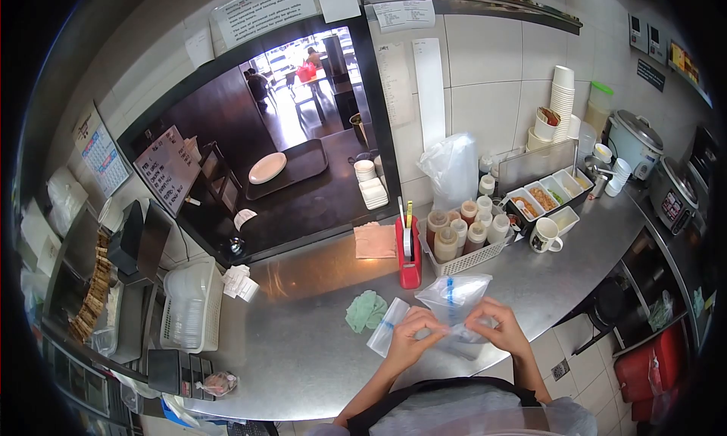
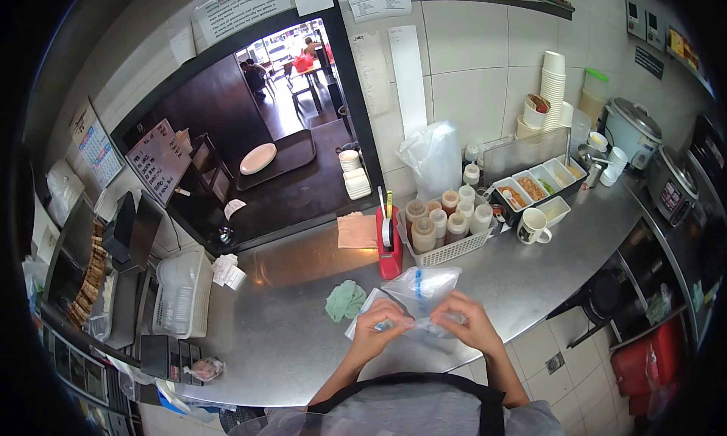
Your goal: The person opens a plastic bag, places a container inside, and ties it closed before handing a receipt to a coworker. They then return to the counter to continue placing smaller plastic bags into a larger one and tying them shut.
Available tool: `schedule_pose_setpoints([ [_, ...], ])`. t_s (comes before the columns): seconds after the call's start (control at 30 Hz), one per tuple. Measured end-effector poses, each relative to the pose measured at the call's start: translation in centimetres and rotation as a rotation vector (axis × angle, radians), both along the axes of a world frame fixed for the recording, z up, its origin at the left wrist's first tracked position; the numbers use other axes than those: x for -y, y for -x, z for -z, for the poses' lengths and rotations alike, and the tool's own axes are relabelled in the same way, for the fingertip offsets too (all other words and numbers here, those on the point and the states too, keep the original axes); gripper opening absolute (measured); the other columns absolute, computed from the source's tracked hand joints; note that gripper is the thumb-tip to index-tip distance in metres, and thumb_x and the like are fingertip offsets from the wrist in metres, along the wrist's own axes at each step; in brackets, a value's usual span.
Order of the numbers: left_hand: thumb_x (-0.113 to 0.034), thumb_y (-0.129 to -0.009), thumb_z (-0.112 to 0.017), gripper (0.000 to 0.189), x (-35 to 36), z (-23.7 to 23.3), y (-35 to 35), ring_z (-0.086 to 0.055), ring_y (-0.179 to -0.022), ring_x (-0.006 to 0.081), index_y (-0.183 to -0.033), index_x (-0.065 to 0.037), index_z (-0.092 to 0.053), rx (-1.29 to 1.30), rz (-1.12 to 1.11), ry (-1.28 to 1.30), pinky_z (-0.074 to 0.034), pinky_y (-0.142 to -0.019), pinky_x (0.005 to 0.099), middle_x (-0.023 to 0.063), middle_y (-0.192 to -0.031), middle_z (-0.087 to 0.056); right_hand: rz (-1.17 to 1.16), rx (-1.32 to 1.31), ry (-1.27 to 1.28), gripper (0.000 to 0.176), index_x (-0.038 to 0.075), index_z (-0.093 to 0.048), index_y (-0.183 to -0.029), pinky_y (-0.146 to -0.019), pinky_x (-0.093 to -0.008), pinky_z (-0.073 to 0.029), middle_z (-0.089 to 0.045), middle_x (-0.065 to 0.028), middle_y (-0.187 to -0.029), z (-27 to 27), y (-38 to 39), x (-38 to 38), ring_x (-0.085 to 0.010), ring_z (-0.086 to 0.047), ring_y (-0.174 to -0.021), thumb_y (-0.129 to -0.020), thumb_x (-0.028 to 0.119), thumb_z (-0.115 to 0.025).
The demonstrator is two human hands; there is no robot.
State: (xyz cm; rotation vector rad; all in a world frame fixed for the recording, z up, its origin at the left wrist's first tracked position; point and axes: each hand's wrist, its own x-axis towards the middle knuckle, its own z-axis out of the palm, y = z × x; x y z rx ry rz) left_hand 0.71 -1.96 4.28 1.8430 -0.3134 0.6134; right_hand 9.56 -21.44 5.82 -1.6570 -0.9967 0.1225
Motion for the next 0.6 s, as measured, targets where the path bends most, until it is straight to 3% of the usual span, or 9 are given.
schedule_pose_setpoints([
  [0.17,-0.007,-0.078,-0.064,0.010,0.8,0.3,-0.8,-0.051,-0.070,0.0148,-0.070,-0.003,-0.060,0.105,-0.131,-0.285,-0.040,-0.061,0.0276,0.0010,-0.068,-0.054,-0.185,-0.490,-0.087,0.007,0.004,-0.065,-0.081,-0.067,-0.0230,-0.043,-0.060,-0.0009,-0.074,0.0,1.4,-0.8,-0.0085,-0.052,-0.066,-0.076,0.004,-0.069],
  [0.27,-0.008,-0.081,-0.063,0.012,0.7,1.1,-0.6,-0.046,-0.062,0.0100,-0.073,-0.002,-0.057,-0.243,0.074,0.260,-0.037,-0.054,0.0269,0.0001,-0.064,-0.048,-0.497,-0.525,0.132,0.005,0.004,-0.066,-0.080,-0.065,-0.0254,-0.042,-0.059,-0.0025,-0.072,0.2,0.8,0.2,-0.0108,-0.053,-0.064,-0.076,0.004,-0.069],
  [0.33,-0.010,-0.085,-0.058,0.013,0.2,1.5,-0.4,-0.045,-0.061,0.0071,-0.075,-0.003,-0.055,-0.453,0.461,0.860,-0.036,-0.052,0.0240,-0.0014,-0.066,-0.048,-0.684,-0.460,0.241,0.004,0.003,-0.065,-0.078,-0.064,-0.0256,-0.042,-0.059,-0.0037,-0.075,0.8,0.3,0.4,-0.0114,-0.054,-0.065,-0.076,0.002,-0.068],
  [0.37,-0.011,-0.088,-0.056,0.014,0.0,1.8,-0.3,-0.045,-0.060,0.0057,-0.076,-0.003,-0.053,-0.553,0.659,1.160,-0.036,-0.052,0.0226,-0.0021,-0.066,-0.048,-0.671,-0.455,0.111,0.005,0.002,-0.065,-0.083,-0.067,-0.0256,-0.043,-0.059,-0.0032,-0.079,1.5,-0.1,0.6,-0.0121,-0.055,-0.069,-0.078,0.005,-0.066],
  [0.43,-0.015,-0.089,-0.053,0.015,-0.7,3.0,-0.6,-0.046,-0.062,0.0056,-0.078,-0.005,-0.052,-0.722,0.819,1.065,-0.037,-0.052,0.0216,-0.0023,-0.068,-0.048,-0.640,-0.440,-0.148,0.012,0.001,-0.064,-0.091,-0.074,-0.0256,-0.044,-0.060,-0.0022,-0.087,3.1,-0.9,0.7,-0.0136,-0.057,-0.078,-0.082,0.009,-0.063],
  [0.47,-0.017,-0.090,-0.052,0.015,-1.0,3.5,-0.6,-0.046,-0.062,0.0056,-0.080,-0.006,-0.052,-0.803,0.894,1.012,-0.038,-0.052,0.0211,-0.0023,-0.069,-0.049,-0.596,-0.613,-0.285,0.015,0.000,-0.062,-0.095,-0.074,-0.0256,-0.044,-0.059,-0.0028,-0.089,3.5,-0.9,0.5,-0.0143,-0.057,-0.080,-0.083,0.011,-0.061],
  [0.53,-0.024,-0.091,-0.051,0.022,-0.2,3.9,0.5,-0.047,-0.064,0.0056,-0.077,-0.007,-0.050,-0.844,0.677,0.905,-0.038,-0.052,0.0207,-0.0006,-0.071,-0.051,-0.481,-0.958,-0.555,0.022,-0.001,-0.058,-0.102,-0.076,-0.0257,-0.044,-0.059,-0.0040,-0.093,4.1,-0.4,0.4,-0.0157,-0.057,-0.084,-0.086,0.013,-0.057],
  [0.57,-0.027,-0.091,-0.050,0.026,0.4,3.9,0.7,-0.048,-0.065,0.0055,-0.075,-0.007,-0.049,-0.863,0.575,0.850,-0.038,-0.052,0.0205,0.0002,-0.073,-0.053,-0.373,-1.159,-0.559,0.028,-0.002,-0.053,-0.109,-0.075,-0.0239,-0.043,-0.058,-0.0046,-0.091,4.8,0.1,0.7,-0.0128,-0.056,-0.084,-0.088,0.017,-0.054],
  [0.6,-0.027,-0.091,-0.051,0.025,0.6,3.9,0.0,-0.049,-0.066,0.0060,-0.077,-0.006,-0.051,-0.676,0.752,1.031,-0.039,-0.053,0.0205,0.0011,-0.075,-0.054,-0.404,-1.113,-0.420,0.027,-0.001,-0.053,-0.107,-0.073,-0.0236,-0.044,-0.058,-0.0050,-0.091,5.3,0.2,0.7,-0.0119,-0.056,-0.082,-0.088,0.017,-0.055],
])
